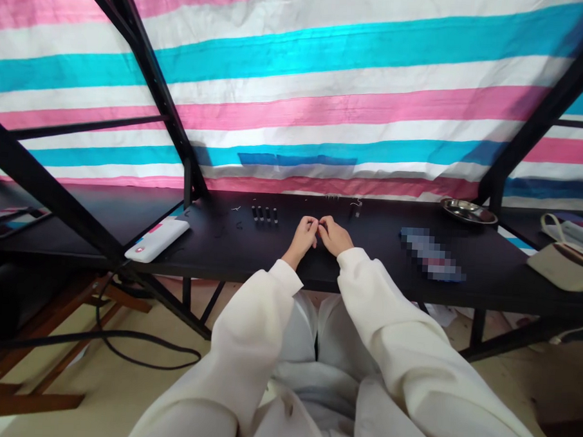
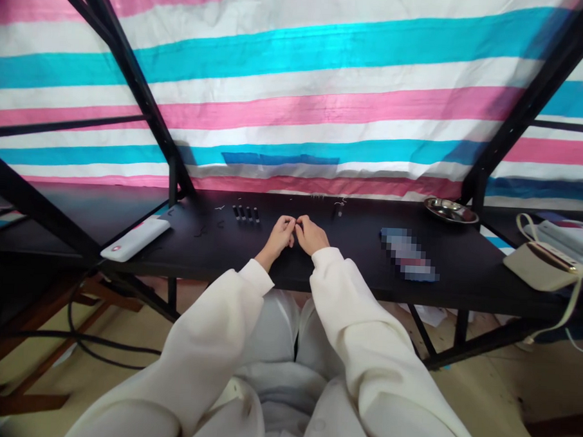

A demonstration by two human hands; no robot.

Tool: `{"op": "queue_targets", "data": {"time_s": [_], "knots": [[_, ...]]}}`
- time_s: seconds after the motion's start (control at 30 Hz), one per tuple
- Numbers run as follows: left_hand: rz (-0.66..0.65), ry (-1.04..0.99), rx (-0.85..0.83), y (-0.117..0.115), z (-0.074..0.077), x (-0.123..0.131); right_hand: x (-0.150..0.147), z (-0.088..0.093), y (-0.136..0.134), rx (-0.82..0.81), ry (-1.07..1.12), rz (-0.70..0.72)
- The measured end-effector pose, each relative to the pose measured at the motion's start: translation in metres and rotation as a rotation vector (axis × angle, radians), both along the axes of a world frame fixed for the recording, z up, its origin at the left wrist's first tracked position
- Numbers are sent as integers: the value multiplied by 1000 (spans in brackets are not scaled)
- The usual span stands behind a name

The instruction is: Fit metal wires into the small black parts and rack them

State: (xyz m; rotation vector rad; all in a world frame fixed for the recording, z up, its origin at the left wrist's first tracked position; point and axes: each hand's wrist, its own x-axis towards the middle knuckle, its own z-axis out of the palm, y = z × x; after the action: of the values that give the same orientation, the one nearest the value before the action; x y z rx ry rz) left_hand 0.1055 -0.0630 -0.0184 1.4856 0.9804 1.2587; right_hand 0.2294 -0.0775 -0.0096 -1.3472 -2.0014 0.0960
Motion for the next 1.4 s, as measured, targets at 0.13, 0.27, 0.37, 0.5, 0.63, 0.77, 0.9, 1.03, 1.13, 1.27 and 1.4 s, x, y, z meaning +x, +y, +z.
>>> {"op": "queue_targets", "data": {"time_s": [0.13, 0.27, 0.37, 0.5, 0.63, 0.77, 0.9, 1.03, 1.13, 1.27, 1.4], "knots": [[104, -95, -27, -2, 6, -1, -1, 0, 0, 11, 62, 25], [113, -141, -88, -4, 10, -3, 0, -2, 2, 3, 154, 30], [113, -166, -113, -3, 11, -4, 1, -5, 6, -5, 265, 65], [110, -195, -117, 0, 9, -5, 3, -12, 16, -35, 501, 110], [112, -200, -108, 1, 8, -6, 4, -17, 23, -94, 616, 105], [113, -179, -108, 0, 8, -6, 5, -18, 26, -120, 669, 82], [117, -166, -108, -2, 10, -6, 5, -18, 26, -160, 719, 79], [124, -142, -85, -1, 8, -6, 5, -19, 25, -177, 718, 92], [160, -101, -56, 0, 5, -6, 4, -19, 24, -185, 706, 97], [223, -79, -47, 1, 4, -7, 2, -18, 22, -214, 690, 138], [267, -117, -44, 2, 6, -7, 0, -16, 20, -282, 602, 262]]}}
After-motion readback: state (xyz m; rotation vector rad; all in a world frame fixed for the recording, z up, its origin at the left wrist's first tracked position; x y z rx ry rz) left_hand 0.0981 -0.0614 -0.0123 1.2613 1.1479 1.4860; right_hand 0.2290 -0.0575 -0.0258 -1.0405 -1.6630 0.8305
